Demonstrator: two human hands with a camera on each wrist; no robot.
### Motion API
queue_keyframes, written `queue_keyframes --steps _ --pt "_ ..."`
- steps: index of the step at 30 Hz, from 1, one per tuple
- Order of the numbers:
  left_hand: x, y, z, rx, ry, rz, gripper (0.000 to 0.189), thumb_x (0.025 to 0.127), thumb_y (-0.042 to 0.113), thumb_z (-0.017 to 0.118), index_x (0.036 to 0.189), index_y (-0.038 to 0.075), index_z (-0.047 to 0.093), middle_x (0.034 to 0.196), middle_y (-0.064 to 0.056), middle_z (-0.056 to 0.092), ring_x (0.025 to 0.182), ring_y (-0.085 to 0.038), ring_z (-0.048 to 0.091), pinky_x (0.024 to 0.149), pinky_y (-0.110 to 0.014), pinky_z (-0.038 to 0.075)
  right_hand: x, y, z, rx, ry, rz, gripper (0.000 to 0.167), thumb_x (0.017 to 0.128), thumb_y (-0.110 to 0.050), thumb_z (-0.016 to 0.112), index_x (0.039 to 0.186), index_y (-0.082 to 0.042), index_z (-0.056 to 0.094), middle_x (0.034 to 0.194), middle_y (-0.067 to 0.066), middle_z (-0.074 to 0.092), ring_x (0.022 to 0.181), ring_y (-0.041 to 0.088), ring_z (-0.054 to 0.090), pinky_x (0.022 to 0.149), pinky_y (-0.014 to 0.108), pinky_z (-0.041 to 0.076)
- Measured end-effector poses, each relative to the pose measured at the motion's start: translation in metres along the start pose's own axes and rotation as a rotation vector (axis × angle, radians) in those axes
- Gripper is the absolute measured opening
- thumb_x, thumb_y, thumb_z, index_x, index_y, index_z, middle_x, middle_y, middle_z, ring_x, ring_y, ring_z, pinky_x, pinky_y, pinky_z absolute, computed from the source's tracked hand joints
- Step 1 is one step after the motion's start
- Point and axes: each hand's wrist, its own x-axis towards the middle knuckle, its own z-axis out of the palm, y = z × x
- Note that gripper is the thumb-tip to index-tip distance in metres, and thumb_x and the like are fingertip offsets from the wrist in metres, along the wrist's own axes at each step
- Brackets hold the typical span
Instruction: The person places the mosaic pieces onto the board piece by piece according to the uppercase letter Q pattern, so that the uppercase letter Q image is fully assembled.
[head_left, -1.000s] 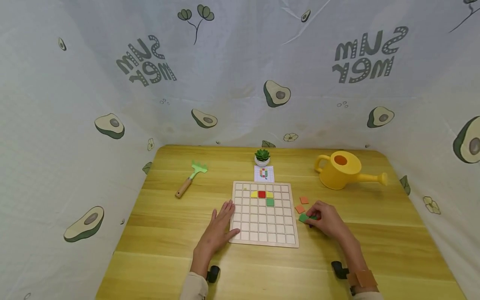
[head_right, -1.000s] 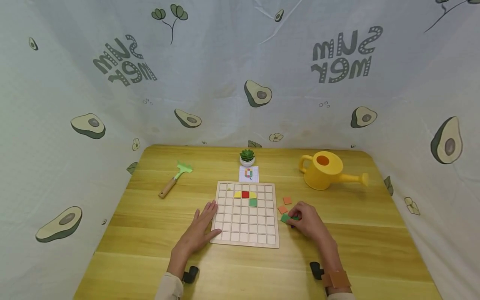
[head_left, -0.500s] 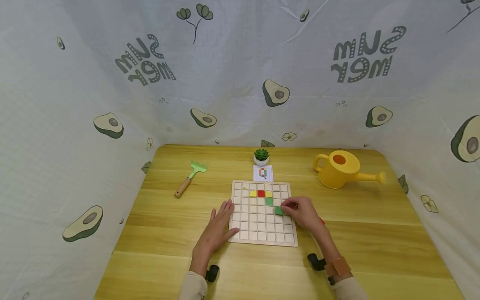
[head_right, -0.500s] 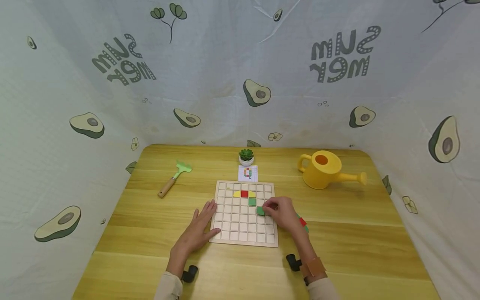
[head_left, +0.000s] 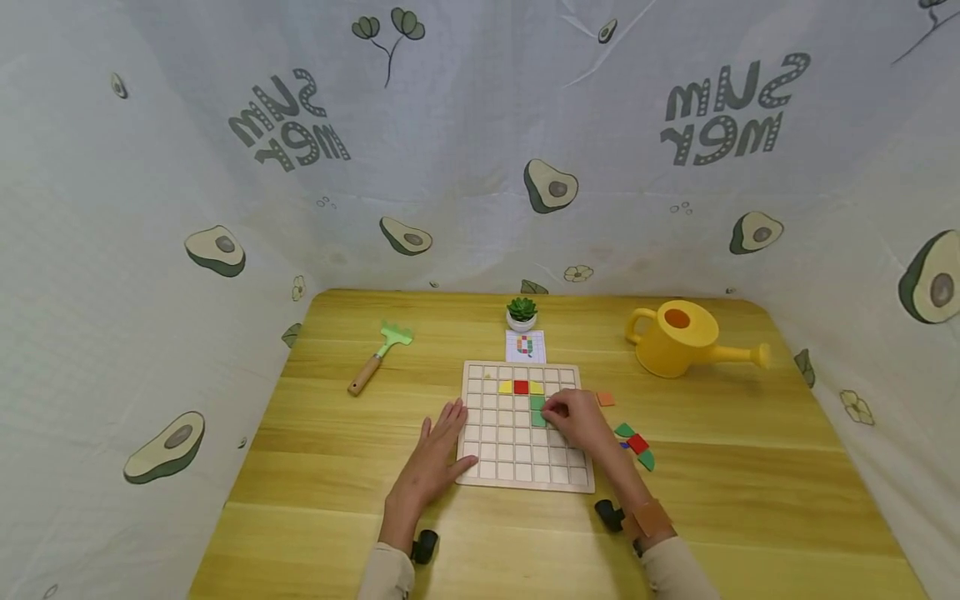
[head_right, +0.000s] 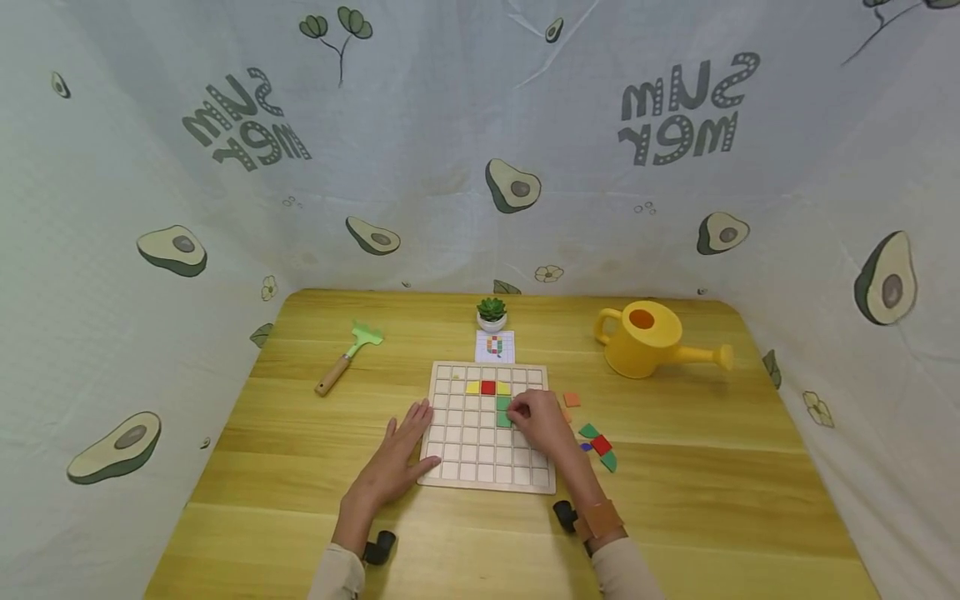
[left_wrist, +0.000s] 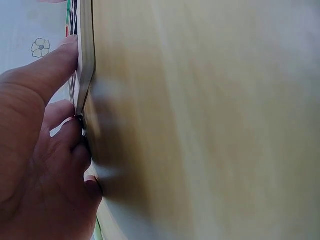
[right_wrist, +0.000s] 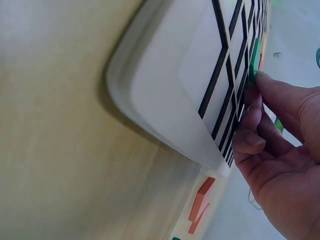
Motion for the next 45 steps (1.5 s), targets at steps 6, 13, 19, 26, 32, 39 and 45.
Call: queue_keyframes --steps 6,13,19,26,32,39,45 --pt "-0.002 -0.004 0.0 -0.034 0.029 0.013 0.083 0.104 0.031 0.072 0.169 0.001 0.03 0.178 -0.015 0.023 0.167 -0.031 0.014 0.133 -0.063 0.002 -0.002 -0.001 0.001 0.017 0.025 -0.042 0.006 0.093 -0.002 0.083 0.098 0.001 0.082 0.088 0.003 0.072 0.077 0.015 0.058 0.068 0.024 0.052" --pt "0.0 0.001 -0.002 -0.023 -0.001 -0.006 0.083 0.104 0.028 0.074 0.169 0.001 0.03 0.178 -0.016 0.022 0.166 -0.034 0.015 0.132 -0.064 0.003 -0.024 0.014 -0.026 -0.002 0.095 -0.06 0.018 0.093 -0.003 0.083 0.109 0.004 0.08 0.091 0.006 0.071 0.08 0.018 0.059 0.067 0.025 0.052" --pt "0.002 0.003 -0.002 0.019 -0.027 -0.025 0.083 0.104 0.027 0.074 0.169 0.001 0.029 0.179 -0.015 0.022 0.166 -0.034 0.016 0.133 -0.065 0.006 -0.05 0.042 -0.062 -0.143 0.149 -0.022 0.023 0.088 -0.006 0.089 0.107 0.004 0.08 0.094 0.009 0.073 0.081 0.021 0.063 0.069 0.03 0.054" --pt "0.0 -0.003 0.002 -0.016 0.024 0.0 0.083 0.104 0.028 0.073 0.169 0.001 0.03 0.178 -0.016 0.023 0.166 -0.033 0.015 0.133 -0.063 0.003 -0.064 0.059 -0.074 -0.19 0.121 0.038 0.027 0.087 -0.011 0.091 0.101 0.007 0.077 0.089 0.01 0.068 0.077 0.02 0.057 0.065 0.029 0.051" --pt "0.0 -0.001 -0.001 -0.021 0.016 0.01 0.082 0.104 0.026 0.073 0.168 -0.002 0.03 0.177 -0.019 0.024 0.166 -0.037 0.017 0.131 -0.068 0.005 -0.065 0.065 -0.071 -0.183 0.136 0.082 0.023 0.089 -0.012 0.089 0.096 0.006 0.076 0.088 0.009 0.066 0.076 0.019 0.057 0.063 0.027 0.049" --pt "0.001 0.002 -0.002 -0.002 -0.006 -0.012 0.083 0.103 0.025 0.074 0.168 -0.002 0.031 0.177 -0.019 0.023 0.165 -0.039 0.017 0.13 -0.069 0.007 -0.062 0.065 -0.073 -0.151 0.08 0.146 0.021 0.091 -0.01 0.087 0.096 0.006 0.074 0.088 0.009 0.065 0.077 0.02 0.057 0.063 0.026 0.049" --pt "0.001 0.001 -0.002 0.012 -0.005 -0.015 0.083 0.103 0.025 0.074 0.168 -0.002 0.031 0.177 -0.019 0.023 0.165 -0.038 0.018 0.131 -0.068 0.008 -0.061 0.061 -0.074 -0.068 0.065 0.142 0.013 0.095 -0.004 0.082 0.095 0.005 0.073 0.086 0.007 0.07 0.075 0.019 0.06 0.062 0.023 0.051"
